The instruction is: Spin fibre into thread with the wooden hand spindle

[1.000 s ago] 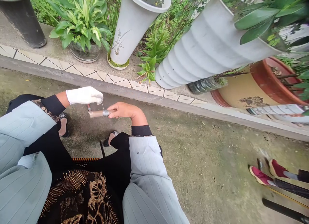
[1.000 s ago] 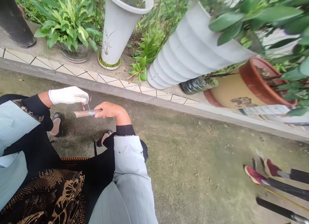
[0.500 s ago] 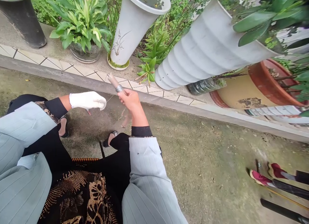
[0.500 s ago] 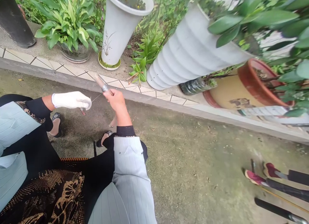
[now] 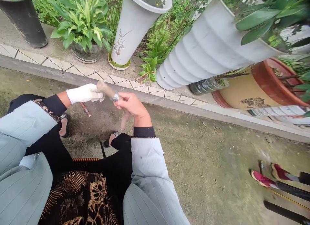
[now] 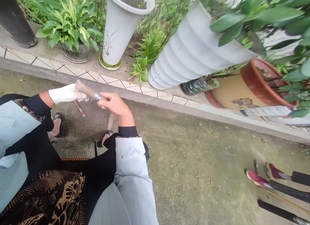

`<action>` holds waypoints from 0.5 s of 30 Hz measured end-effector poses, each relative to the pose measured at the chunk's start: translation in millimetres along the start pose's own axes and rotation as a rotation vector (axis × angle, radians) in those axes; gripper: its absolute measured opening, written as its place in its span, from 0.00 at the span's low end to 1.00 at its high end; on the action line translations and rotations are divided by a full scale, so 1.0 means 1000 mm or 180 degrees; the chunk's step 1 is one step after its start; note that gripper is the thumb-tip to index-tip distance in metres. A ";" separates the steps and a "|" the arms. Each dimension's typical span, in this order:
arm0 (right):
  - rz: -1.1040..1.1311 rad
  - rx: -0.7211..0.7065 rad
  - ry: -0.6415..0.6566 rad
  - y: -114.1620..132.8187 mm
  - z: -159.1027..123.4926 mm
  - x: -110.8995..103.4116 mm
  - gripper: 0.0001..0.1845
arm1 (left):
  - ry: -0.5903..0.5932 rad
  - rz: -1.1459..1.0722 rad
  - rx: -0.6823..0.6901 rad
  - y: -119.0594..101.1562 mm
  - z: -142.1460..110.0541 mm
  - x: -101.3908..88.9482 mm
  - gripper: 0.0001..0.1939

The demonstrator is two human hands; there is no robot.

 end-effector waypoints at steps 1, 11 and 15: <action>0.0134 -0.0129 -0.0378 0.003 0.001 -0.007 0.17 | -0.0016 -0.0014 0.0012 0.000 0.000 0.001 0.17; -0.0047 0.0052 -0.1212 -0.009 0.005 -0.018 0.21 | 0.0025 0.0194 -0.0154 -0.002 0.003 0.020 0.18; -0.0353 -0.0070 -0.1516 -0.007 0.004 -0.033 0.19 | 0.0134 -0.0120 -0.0255 0.006 0.001 0.028 0.23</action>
Point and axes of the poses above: each hand's wrist, its own z-axis towards the middle knuckle, its own x-axis out of the palm, y = z × x, the point moved 7 cm from there along z, towards the middle knuckle, and after that the axes turned 13 degrees about -x, right-handed, at the moved point
